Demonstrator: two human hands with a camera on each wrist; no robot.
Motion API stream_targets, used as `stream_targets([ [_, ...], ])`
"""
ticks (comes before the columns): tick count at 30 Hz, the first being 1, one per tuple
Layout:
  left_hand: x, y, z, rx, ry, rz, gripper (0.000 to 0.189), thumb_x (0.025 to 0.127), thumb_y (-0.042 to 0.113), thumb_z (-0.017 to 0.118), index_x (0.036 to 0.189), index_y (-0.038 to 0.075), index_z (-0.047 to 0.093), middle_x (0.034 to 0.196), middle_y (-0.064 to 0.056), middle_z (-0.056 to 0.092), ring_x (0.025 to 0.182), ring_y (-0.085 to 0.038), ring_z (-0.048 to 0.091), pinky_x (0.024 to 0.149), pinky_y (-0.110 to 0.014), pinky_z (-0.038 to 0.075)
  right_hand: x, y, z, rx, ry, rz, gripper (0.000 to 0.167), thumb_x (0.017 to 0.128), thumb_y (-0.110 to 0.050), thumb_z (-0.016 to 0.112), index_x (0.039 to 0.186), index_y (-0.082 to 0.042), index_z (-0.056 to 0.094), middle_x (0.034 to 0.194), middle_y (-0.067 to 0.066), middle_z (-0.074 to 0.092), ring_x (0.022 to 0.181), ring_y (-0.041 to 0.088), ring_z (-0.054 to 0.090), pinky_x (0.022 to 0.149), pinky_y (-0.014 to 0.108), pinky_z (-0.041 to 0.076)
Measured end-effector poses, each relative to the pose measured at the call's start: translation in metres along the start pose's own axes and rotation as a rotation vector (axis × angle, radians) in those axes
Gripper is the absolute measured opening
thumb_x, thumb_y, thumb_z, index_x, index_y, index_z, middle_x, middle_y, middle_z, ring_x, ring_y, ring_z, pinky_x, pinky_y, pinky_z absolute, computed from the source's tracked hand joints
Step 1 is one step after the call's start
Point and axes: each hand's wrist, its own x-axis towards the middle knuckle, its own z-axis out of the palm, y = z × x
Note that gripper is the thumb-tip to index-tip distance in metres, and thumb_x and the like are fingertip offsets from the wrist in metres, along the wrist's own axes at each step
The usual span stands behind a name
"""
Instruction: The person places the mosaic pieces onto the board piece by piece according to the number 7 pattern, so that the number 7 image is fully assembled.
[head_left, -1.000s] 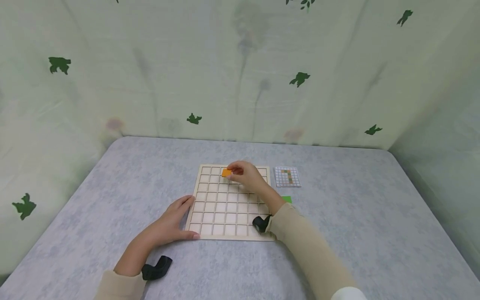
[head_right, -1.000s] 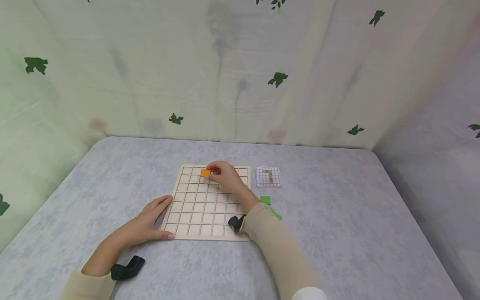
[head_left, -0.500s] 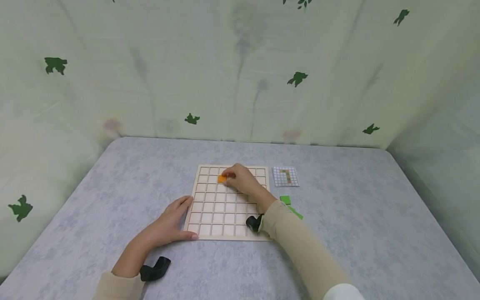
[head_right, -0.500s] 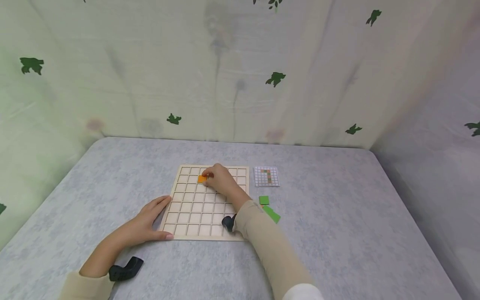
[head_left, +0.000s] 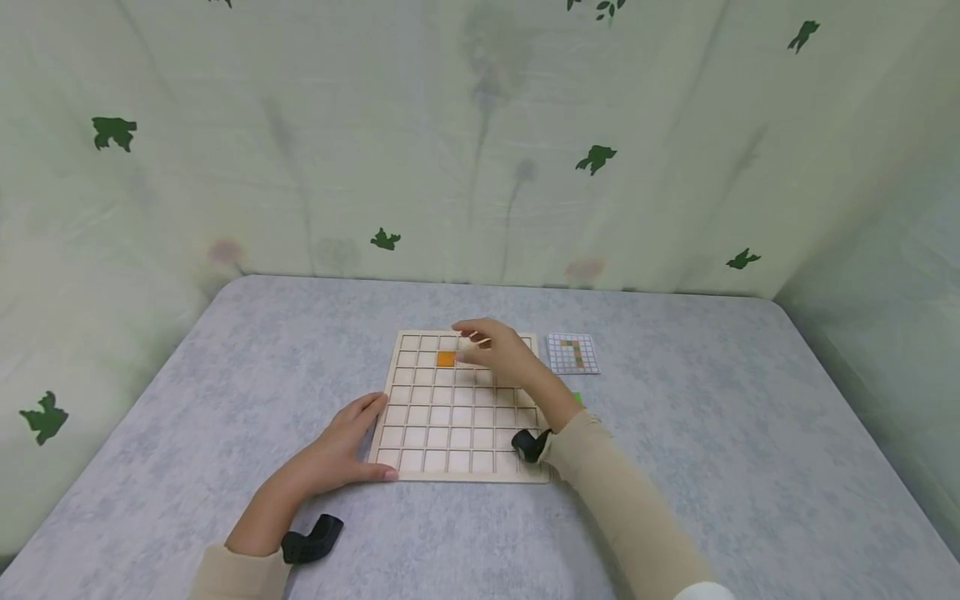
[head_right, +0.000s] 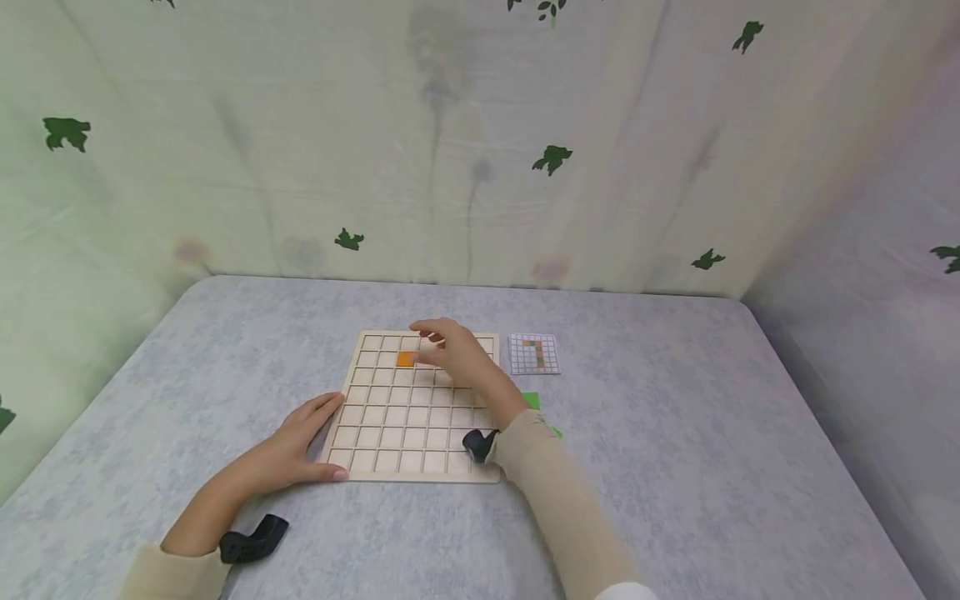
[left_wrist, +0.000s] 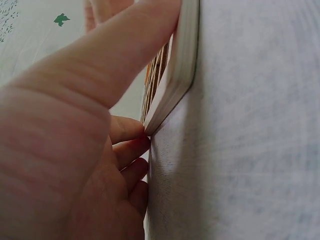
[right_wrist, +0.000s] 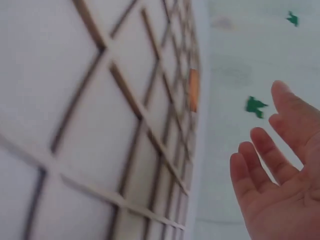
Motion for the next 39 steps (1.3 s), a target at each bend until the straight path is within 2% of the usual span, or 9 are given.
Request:
stream_targets([
  [3, 0.0, 0.0, 0.0, 0.004, 0.005, 0.005, 0.109, 0.065, 0.057, 0.071, 0.141, -0.003, 0.021, 0.143, -0.021, 0.018, 0.129, -0.04, 0.015, 0.097, -0.056, 0.024, -0.01, -0.006, -0.015, 0.005, 0.044, -0.08, 0.051, 0.083, -0.022, 0.065, 0.13, -0.012, 0.048, 0.124, 0.007, 0.049, 0.112, 0.024, 0.046, 0.091, 0.029, 0.038],
  [7, 0.0, 0.001, 0.0, 0.005, 0.004, 0.003, 0.109, 0.065, 0.056, 0.071, 0.141, -0.003, 0.021, 0.143, -0.021, 0.018, 0.128, -0.04, 0.015, 0.096, -0.056, 0.024, -0.03, -0.013, -0.034, -0.005, 0.095, -0.139, 0.054, 0.081, -0.022, 0.066, 0.131, -0.013, 0.048, 0.126, 0.004, 0.049, 0.113, 0.025, 0.045, 0.092, 0.03, 0.037],
  [11, -0.001, 0.002, -0.001, 0.005, 0.002, -0.004, 0.109, 0.065, 0.056, 0.071, 0.141, -0.003, 0.021, 0.143, -0.021, 0.019, 0.128, -0.041, 0.015, 0.096, -0.056, 0.024, -0.054, -0.025, -0.05, 0.017, 0.128, -0.152, 0.054, 0.081, -0.014, 0.066, 0.131, -0.007, 0.046, 0.127, 0.01, 0.047, 0.113, 0.026, 0.044, 0.094, 0.035, 0.036],
  [15, 0.0, 0.003, -0.001, 0.008, -0.001, -0.01, 0.108, 0.065, 0.056, 0.071, 0.141, -0.002, 0.02, 0.143, -0.021, 0.018, 0.129, -0.04, 0.015, 0.097, -0.056, 0.024, -0.08, -0.034, -0.061, 0.029, 0.145, -0.116, 0.052, 0.081, -0.004, 0.065, 0.13, -0.002, 0.045, 0.127, 0.017, 0.046, 0.114, 0.029, 0.043, 0.095, 0.043, 0.034],
  [19, 0.0, 0.003, -0.001, 0.016, -0.002, -0.013, 0.108, 0.065, 0.056, 0.071, 0.141, -0.002, 0.02, 0.143, -0.021, 0.019, 0.129, -0.04, 0.015, 0.097, -0.056, 0.024, -0.097, -0.019, -0.067, 0.011, 0.146, -0.074, 0.051, 0.082, -0.002, 0.064, 0.13, 0.001, 0.044, 0.127, 0.019, 0.045, 0.114, 0.033, 0.042, 0.095, 0.046, 0.033],
  [26, 0.0, 0.001, 0.0, 0.004, 0.001, -0.007, 0.108, 0.065, 0.054, 0.072, 0.141, -0.002, 0.019, 0.143, -0.02, 0.017, 0.129, -0.039, 0.014, 0.096, -0.056, 0.024, -0.117, 0.045, -0.069, -0.012, 0.153, 0.039, 0.055, 0.081, -0.012, 0.067, 0.131, -0.004, 0.046, 0.128, 0.014, 0.047, 0.112, 0.031, 0.045, 0.094, 0.045, 0.036],
  [29, 0.0, -0.001, 0.001, 0.002, 0.003, -0.002, 0.108, 0.065, 0.053, 0.073, 0.142, -0.002, 0.019, 0.143, -0.02, 0.017, 0.129, -0.039, 0.014, 0.096, -0.056, 0.024, -0.126, 0.059, -0.068, -0.031, 0.149, 0.09, 0.054, 0.081, -0.014, 0.067, 0.13, -0.005, 0.047, 0.126, 0.013, 0.049, 0.11, 0.031, 0.047, 0.091, 0.045, 0.037],
  [33, 0.0, -0.001, 0.001, 0.002, 0.009, 0.002, 0.109, 0.065, 0.055, 0.072, 0.141, -0.002, 0.02, 0.143, -0.02, 0.018, 0.129, -0.039, 0.015, 0.097, -0.056, 0.024, -0.132, 0.065, -0.067, -0.024, 0.14, 0.13, 0.048, 0.082, -0.01, 0.066, 0.126, -0.002, 0.05, 0.125, 0.015, 0.05, 0.108, 0.032, 0.048, 0.09, 0.047, 0.038],
  [39, -0.001, -0.001, 0.0, 0.006, 0.012, 0.003, 0.109, 0.065, 0.056, 0.071, 0.141, -0.003, 0.021, 0.143, -0.021, 0.019, 0.129, -0.04, 0.015, 0.097, -0.056, 0.023, -0.138, 0.045, -0.067, -0.057, 0.105, 0.104, 0.034, 0.083, 0.002, 0.061, 0.116, 0.007, 0.054, 0.119, 0.022, 0.051, 0.108, 0.036, 0.047, 0.09, 0.048, 0.037],
])
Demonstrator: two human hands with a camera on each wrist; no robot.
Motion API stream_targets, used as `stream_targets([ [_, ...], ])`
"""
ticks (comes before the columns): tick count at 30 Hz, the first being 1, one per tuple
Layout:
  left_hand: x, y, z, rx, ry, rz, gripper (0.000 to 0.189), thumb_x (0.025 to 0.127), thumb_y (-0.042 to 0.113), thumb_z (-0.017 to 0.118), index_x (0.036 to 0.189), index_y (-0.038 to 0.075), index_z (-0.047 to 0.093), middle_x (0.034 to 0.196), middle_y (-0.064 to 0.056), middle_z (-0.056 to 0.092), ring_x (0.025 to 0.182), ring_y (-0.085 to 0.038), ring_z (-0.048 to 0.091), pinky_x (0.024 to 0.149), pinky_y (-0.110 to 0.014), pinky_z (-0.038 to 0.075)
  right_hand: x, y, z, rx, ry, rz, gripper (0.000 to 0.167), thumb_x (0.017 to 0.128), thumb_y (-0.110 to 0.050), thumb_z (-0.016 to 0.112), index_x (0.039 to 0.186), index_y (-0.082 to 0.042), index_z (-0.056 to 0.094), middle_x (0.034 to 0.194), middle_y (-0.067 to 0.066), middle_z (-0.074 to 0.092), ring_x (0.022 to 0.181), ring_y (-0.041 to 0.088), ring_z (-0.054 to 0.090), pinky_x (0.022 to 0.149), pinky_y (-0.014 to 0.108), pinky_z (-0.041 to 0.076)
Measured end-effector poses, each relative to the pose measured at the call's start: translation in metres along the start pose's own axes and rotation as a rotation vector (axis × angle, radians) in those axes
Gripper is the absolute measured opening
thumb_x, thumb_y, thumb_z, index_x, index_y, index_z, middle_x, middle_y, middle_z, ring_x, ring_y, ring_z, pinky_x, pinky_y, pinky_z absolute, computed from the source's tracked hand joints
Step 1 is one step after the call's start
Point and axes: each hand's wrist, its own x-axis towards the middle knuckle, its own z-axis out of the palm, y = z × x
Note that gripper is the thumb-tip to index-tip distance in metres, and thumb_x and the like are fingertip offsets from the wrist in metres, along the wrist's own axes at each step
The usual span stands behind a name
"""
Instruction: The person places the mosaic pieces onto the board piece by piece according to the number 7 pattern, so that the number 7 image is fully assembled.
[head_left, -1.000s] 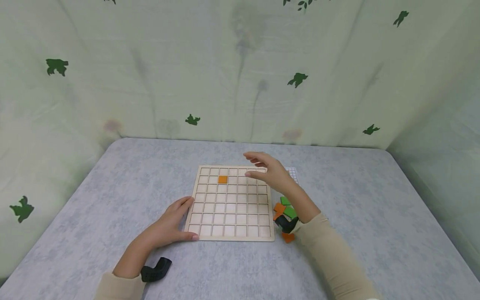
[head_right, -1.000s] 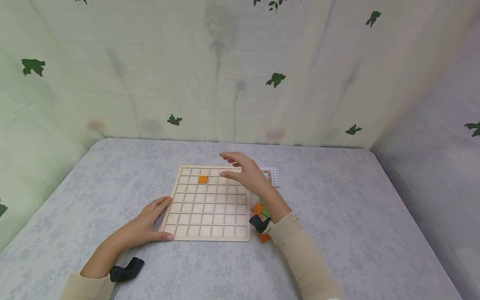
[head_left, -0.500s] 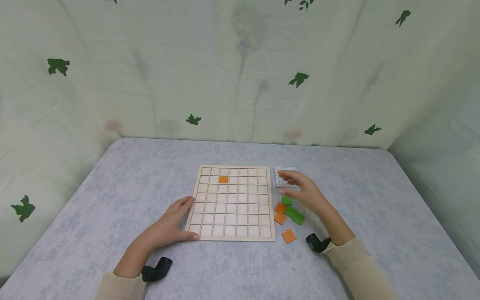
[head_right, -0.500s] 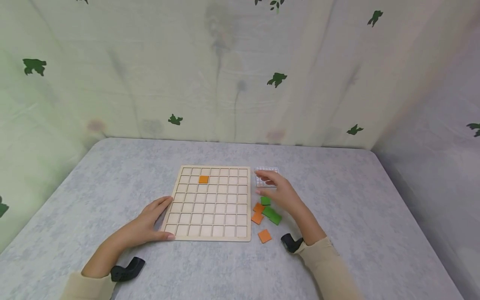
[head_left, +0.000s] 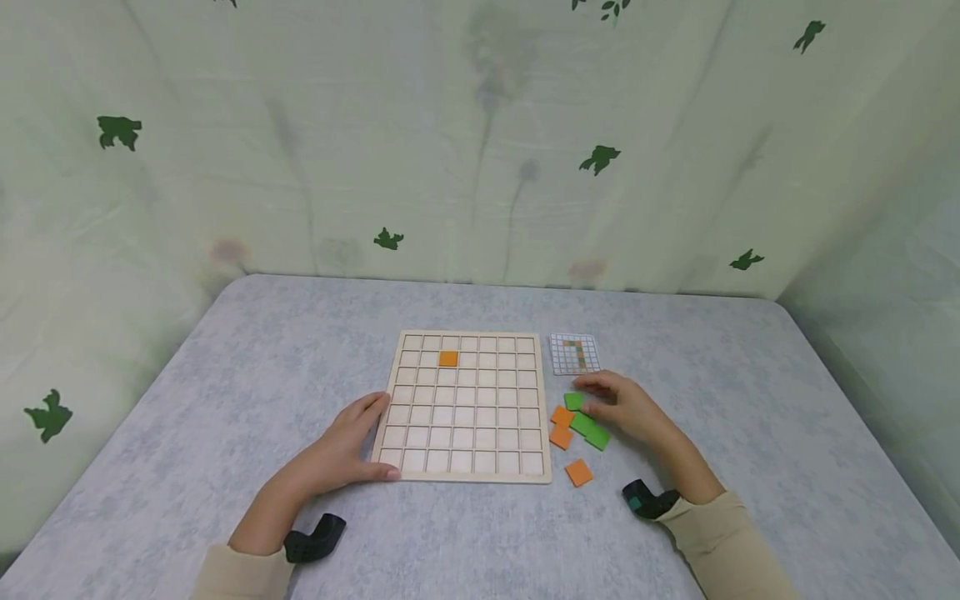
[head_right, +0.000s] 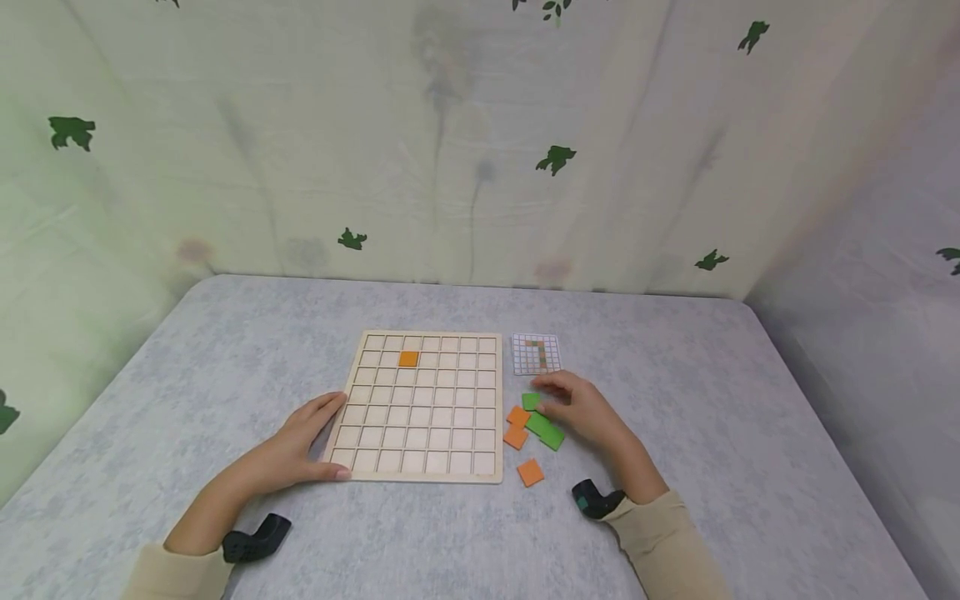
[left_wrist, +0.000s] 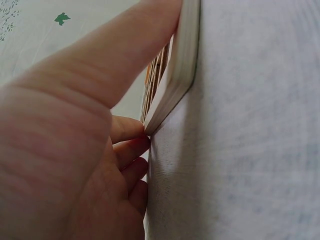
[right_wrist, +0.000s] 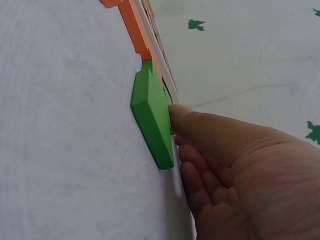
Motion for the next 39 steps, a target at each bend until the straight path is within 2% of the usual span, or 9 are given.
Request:
stream_targets([
  [4, -0.001, 0.001, -0.001, -0.002, -0.002, -0.005, 0.108, 0.065, 0.056, 0.071, 0.141, -0.003, 0.021, 0.142, -0.021, 0.019, 0.129, -0.04, 0.015, 0.097, -0.056, 0.024, -0.001, -0.001, 0.001, -0.04, -0.007, -0.04, 0.028, 0.081, 0.002, 0.063, 0.109, 0.006, 0.059, 0.115, 0.02, 0.053, 0.111, 0.035, 0.045, 0.092, 0.047, 0.035],
  [7, -0.001, 0.001, -0.001, -0.001, -0.002, -0.006, 0.109, 0.064, 0.056, 0.071, 0.141, -0.003, 0.021, 0.142, -0.021, 0.019, 0.128, -0.04, 0.015, 0.097, -0.056, 0.024, 0.002, 0.013, 0.003, -0.056, -0.009, -0.071, 0.026, 0.081, -0.003, 0.065, 0.106, 0.002, 0.061, 0.114, 0.016, 0.053, 0.11, 0.033, 0.046, 0.091, 0.045, 0.036],
  [11, -0.001, 0.001, -0.001, 0.002, -0.002, -0.009, 0.109, 0.065, 0.056, 0.071, 0.141, -0.003, 0.021, 0.143, -0.021, 0.019, 0.129, -0.04, 0.015, 0.097, -0.056, 0.024, 0.007, 0.03, 0.005, -0.058, 0.007, -0.027, 0.026, 0.082, -0.014, 0.067, 0.106, -0.006, 0.061, 0.113, 0.009, 0.054, 0.106, 0.026, 0.049, 0.089, 0.042, 0.039],
  [13, -0.001, 0.001, -0.001, 0.003, -0.001, -0.008, 0.109, 0.065, 0.056, 0.071, 0.141, -0.003, 0.021, 0.143, -0.021, 0.019, 0.129, -0.04, 0.015, 0.097, -0.056, 0.024, 0.008, 0.028, 0.005, -0.045, 0.021, 0.023, 0.028, 0.082, -0.017, 0.067, 0.108, -0.009, 0.061, 0.112, 0.006, 0.054, 0.104, 0.023, 0.05, 0.088, 0.04, 0.04],
  [16, -0.001, 0.002, -0.001, 0.001, 0.001, -0.004, 0.108, 0.065, 0.055, 0.071, 0.141, -0.004, 0.021, 0.142, -0.021, 0.019, 0.128, -0.04, 0.015, 0.097, -0.056, 0.024, 0.009, 0.02, 0.003, -0.056, 0.035, 0.035, 0.03, 0.083, -0.018, 0.066, 0.111, -0.008, 0.059, 0.109, 0.006, 0.055, 0.098, 0.022, 0.052, 0.084, 0.038, 0.043],
  [21, 0.0, 0.002, -0.001, 0.001, 0.002, -0.004, 0.108, 0.065, 0.054, 0.072, 0.14, -0.005, 0.021, 0.142, -0.022, 0.019, 0.128, -0.04, 0.016, 0.097, -0.056, 0.024, 0.015, 0.003, 0.001, -0.055, 0.086, -0.063, 0.032, 0.082, -0.013, 0.066, 0.112, -0.005, 0.058, 0.107, 0.007, 0.055, 0.094, 0.023, 0.053, 0.081, 0.038, 0.045],
  [25, 0.0, 0.001, 0.0, 0.005, -0.002, -0.011, 0.109, 0.065, 0.054, 0.072, 0.14, -0.004, 0.021, 0.142, -0.021, 0.019, 0.129, -0.04, 0.015, 0.097, -0.055, 0.023, 0.024, -0.014, 0.001, -0.038, 0.117, -0.118, 0.031, 0.082, -0.014, 0.066, 0.112, -0.008, 0.058, 0.108, 0.004, 0.055, 0.095, 0.02, 0.052, 0.082, 0.036, 0.045],
  [34, 0.002, 0.0, 0.0, 0.005, -0.009, -0.006, 0.109, 0.064, 0.057, 0.071, 0.141, -0.003, 0.021, 0.143, -0.02, 0.019, 0.129, -0.039, 0.015, 0.097, -0.055, 0.023, 0.061, -0.056, 0.019, 0.043, 0.133, -0.235, 0.032, 0.083, -0.013, 0.066, 0.113, -0.006, 0.059, 0.105, 0.005, 0.055, 0.093, 0.019, 0.052, 0.081, 0.035, 0.044],
  [39, 0.001, 0.0, -0.001, 0.007, -0.008, -0.005, 0.109, 0.064, 0.056, 0.071, 0.141, -0.003, 0.021, 0.142, -0.021, 0.019, 0.129, -0.039, 0.015, 0.097, -0.055, 0.023, 0.086, -0.067, 0.04, 0.092, 0.106, -0.228, 0.032, 0.083, -0.014, 0.065, 0.113, -0.005, 0.059, 0.104, 0.004, 0.055, 0.091, 0.017, 0.052, 0.08, 0.032, 0.045],
])
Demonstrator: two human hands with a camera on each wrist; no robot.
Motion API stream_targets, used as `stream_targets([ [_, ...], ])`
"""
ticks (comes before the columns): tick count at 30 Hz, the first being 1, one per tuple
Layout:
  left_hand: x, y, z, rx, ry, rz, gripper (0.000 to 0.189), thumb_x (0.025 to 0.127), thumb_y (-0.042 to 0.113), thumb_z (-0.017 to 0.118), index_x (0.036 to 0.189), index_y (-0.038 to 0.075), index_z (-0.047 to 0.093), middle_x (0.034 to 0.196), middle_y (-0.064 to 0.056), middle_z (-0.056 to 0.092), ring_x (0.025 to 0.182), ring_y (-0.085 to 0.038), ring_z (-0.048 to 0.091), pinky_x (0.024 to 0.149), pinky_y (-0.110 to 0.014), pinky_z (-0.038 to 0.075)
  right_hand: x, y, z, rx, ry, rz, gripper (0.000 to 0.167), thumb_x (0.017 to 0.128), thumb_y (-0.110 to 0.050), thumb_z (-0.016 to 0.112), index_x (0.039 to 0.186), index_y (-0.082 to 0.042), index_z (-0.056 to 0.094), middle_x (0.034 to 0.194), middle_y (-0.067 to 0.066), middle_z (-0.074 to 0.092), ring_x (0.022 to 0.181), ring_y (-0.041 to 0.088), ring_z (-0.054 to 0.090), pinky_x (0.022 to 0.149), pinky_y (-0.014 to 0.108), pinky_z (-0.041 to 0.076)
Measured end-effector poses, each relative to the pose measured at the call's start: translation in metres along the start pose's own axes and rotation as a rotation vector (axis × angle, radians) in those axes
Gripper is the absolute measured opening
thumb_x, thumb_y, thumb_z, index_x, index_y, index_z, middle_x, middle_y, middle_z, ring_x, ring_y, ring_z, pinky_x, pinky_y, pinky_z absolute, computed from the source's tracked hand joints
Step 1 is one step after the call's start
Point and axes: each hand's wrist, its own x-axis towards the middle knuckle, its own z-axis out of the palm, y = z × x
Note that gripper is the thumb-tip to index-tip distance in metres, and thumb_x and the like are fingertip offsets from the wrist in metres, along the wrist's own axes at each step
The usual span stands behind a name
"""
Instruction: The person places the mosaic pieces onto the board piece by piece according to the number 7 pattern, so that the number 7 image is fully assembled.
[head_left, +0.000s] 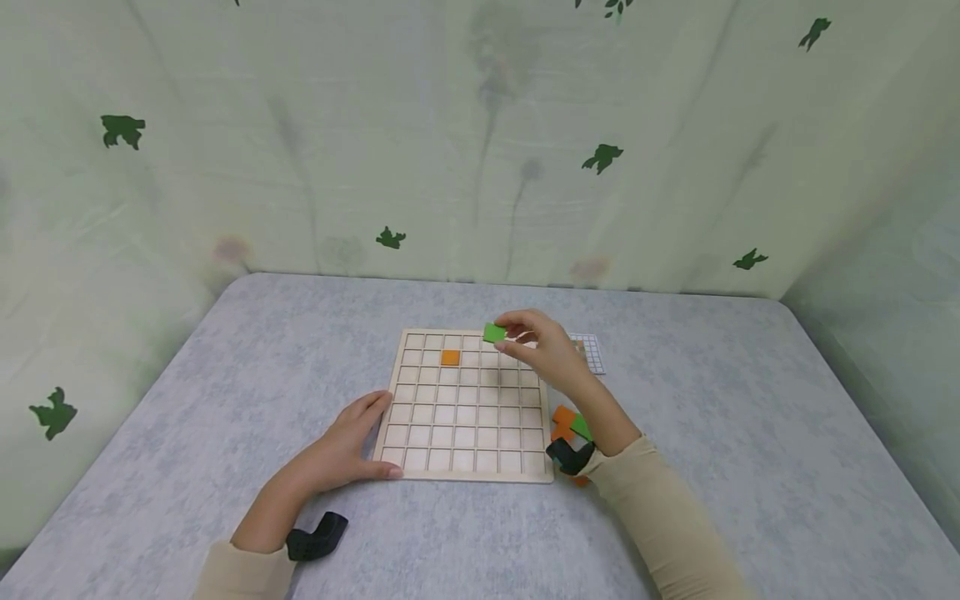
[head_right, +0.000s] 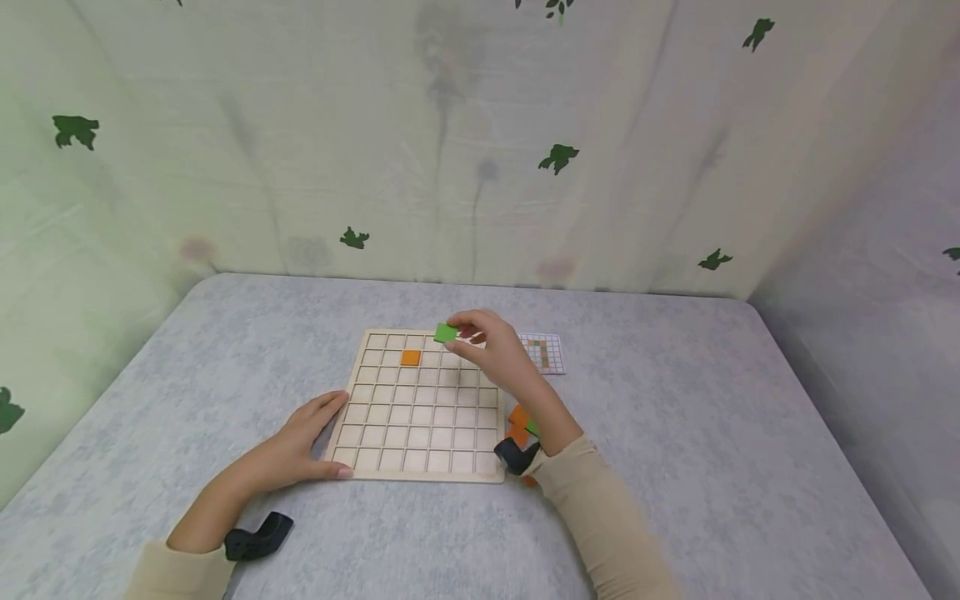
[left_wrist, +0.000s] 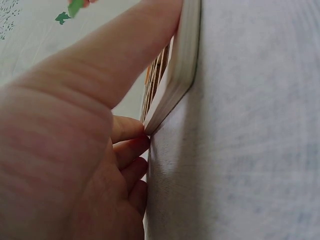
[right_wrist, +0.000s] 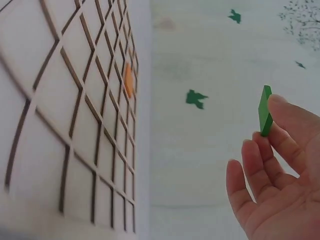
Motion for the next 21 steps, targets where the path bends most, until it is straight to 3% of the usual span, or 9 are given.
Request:
stream_targets([
  [12, -0.001, 0.0, -0.001, -0.003, 0.006, 0.008, 0.109, 0.064, 0.055, 0.072, 0.14, -0.004, 0.021, 0.142, -0.021, 0.02, 0.128, -0.04, 0.015, 0.097, -0.056, 0.023, 0.024, 0.028, 0.049, 0.031, -0.034, 0.157, 0.027, 0.083, -0.015, 0.065, 0.109, -0.007, 0.061, 0.103, 0.003, 0.055, 0.089, 0.016, 0.052, 0.078, 0.029, 0.045],
  [21, -0.001, 0.001, 0.0, -0.013, 0.006, 0.01, 0.108, 0.064, 0.054, 0.072, 0.141, -0.003, 0.02, 0.143, -0.021, 0.019, 0.129, -0.04, 0.015, 0.097, -0.056, 0.023, 0.02, 0.044, 0.059, -0.146, -0.068, 0.182, 0.028, 0.084, -0.017, 0.065, 0.111, -0.01, 0.062, 0.095, 0.001, 0.053, 0.081, 0.015, 0.048, 0.069, 0.029, 0.042],
])
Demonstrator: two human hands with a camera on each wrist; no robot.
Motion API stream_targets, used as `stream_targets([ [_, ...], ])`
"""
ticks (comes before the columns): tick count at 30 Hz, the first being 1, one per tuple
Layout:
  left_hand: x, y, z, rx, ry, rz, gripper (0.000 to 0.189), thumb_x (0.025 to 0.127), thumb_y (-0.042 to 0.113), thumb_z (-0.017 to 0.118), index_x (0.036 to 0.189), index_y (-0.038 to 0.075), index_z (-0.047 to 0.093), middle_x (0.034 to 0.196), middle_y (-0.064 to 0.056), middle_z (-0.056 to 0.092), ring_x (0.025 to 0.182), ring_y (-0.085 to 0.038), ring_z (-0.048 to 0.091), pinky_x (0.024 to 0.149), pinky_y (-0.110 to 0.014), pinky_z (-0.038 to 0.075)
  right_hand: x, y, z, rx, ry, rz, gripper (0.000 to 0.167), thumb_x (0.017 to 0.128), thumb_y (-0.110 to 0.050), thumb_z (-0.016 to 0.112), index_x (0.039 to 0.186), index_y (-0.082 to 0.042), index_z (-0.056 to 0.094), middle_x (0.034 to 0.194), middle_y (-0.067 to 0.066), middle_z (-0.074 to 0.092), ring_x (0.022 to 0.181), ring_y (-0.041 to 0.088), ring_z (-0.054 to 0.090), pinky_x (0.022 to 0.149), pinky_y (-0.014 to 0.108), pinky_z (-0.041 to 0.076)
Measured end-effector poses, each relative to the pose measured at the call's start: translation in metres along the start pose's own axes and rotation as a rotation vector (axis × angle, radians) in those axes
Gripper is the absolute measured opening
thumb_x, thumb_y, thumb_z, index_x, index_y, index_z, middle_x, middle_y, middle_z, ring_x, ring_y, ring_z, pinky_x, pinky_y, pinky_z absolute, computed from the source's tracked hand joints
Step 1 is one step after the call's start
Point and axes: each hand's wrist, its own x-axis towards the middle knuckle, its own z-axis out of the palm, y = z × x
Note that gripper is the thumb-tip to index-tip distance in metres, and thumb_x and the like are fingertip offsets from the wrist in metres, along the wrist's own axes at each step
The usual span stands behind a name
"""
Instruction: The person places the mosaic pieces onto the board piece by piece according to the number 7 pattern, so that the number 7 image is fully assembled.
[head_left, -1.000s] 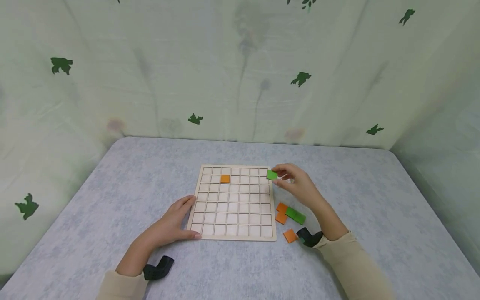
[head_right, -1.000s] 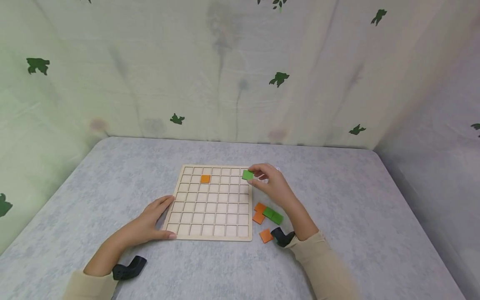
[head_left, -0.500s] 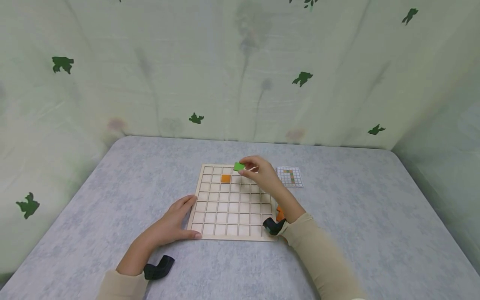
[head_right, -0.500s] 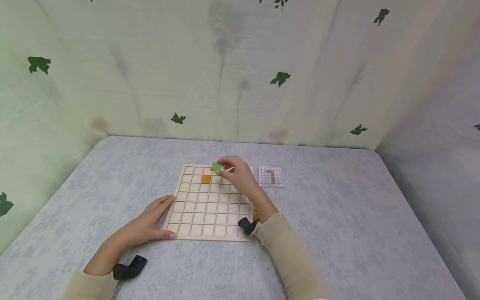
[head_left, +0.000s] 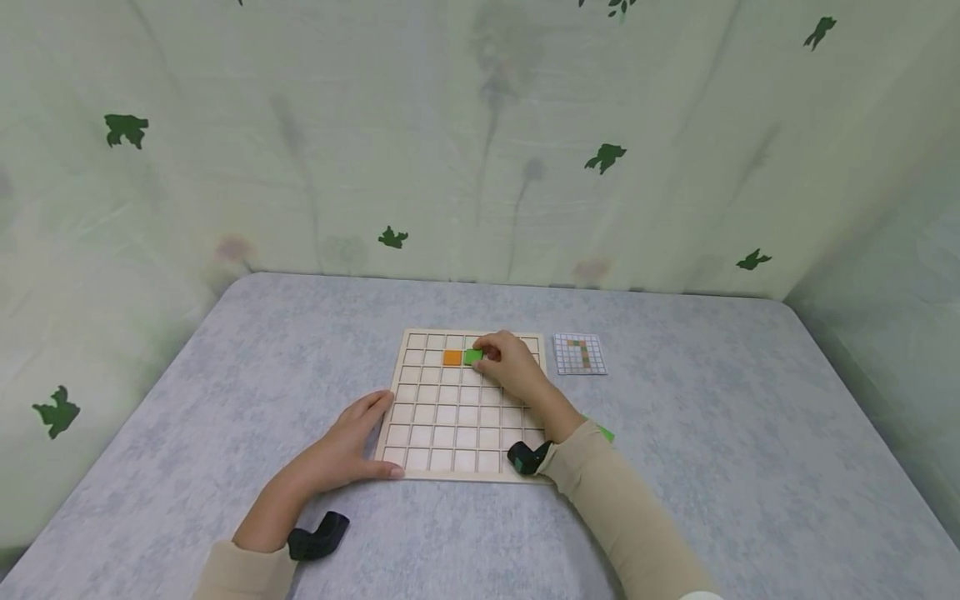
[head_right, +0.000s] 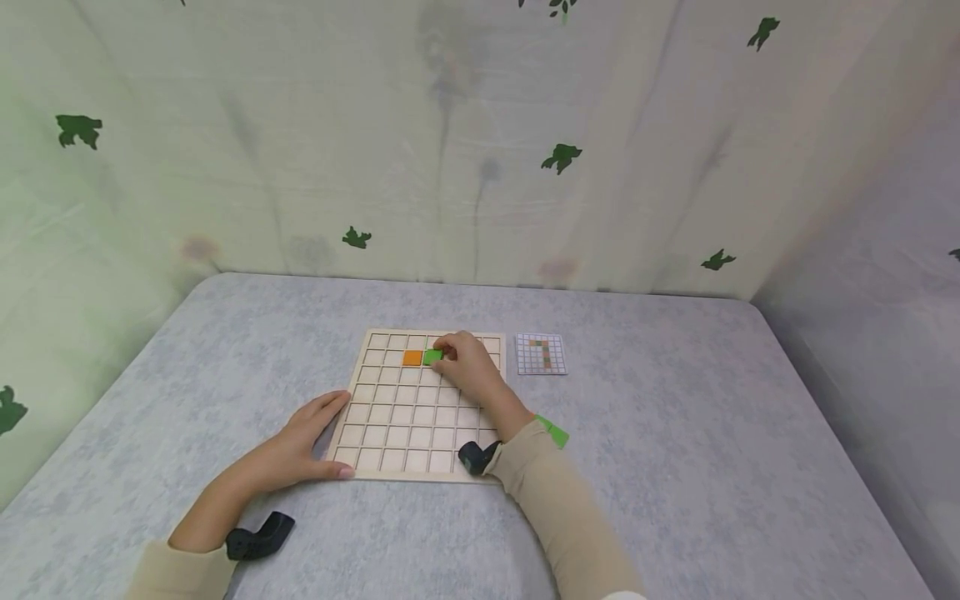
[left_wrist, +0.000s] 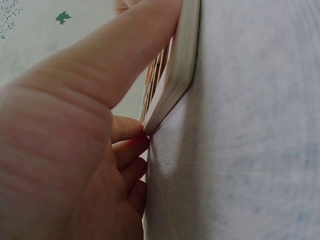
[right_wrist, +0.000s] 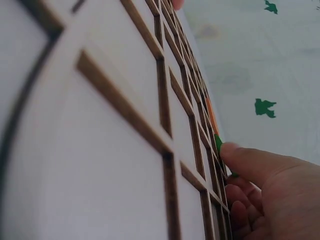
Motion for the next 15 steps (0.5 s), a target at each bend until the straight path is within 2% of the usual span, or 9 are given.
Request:
stream_targets([
  [9, -0.0002, -0.0013, -0.0009, 0.015, 0.003, -0.003, 0.108, 0.064, 0.056, 0.071, 0.141, -0.003, 0.021, 0.142, -0.02, 0.02, 0.128, -0.04, 0.016, 0.097, -0.056, 0.023, 0.0007, -0.0026, -0.0006, -0.056, -0.056, -0.003, 0.03, 0.084, -0.017, 0.065, 0.114, -0.011, 0.062, 0.095, 0.001, 0.051, 0.082, 0.016, 0.045, 0.071, 0.03, 0.04],
  [13, -0.0002, -0.0021, 0.0003, 0.024, 0.006, -0.002, 0.108, 0.065, 0.058, 0.07, 0.141, -0.002, 0.022, 0.142, -0.02, 0.021, 0.128, -0.04, 0.017, 0.097, -0.056, 0.024, -0.0006, -0.0023, -0.0019, -0.031, -0.051, 0.019, 0.04, 0.084, -0.021, 0.065, 0.122, -0.012, 0.057, 0.097, 0.001, 0.051, 0.085, 0.014, 0.046, 0.073, 0.029, 0.041],
  [15, -0.0001, -0.0019, 0.0007, 0.02, 0.007, -0.001, 0.108, 0.065, 0.057, 0.07, 0.141, -0.002, 0.022, 0.142, -0.02, 0.02, 0.128, -0.04, 0.017, 0.097, -0.056, 0.024, -0.0017, -0.0042, -0.0046, 0.004, -0.032, 0.005, 0.045, 0.084, -0.021, 0.065, 0.126, -0.01, 0.053, 0.1, 0.004, 0.052, 0.086, 0.014, 0.048, 0.074, 0.029, 0.042],
])
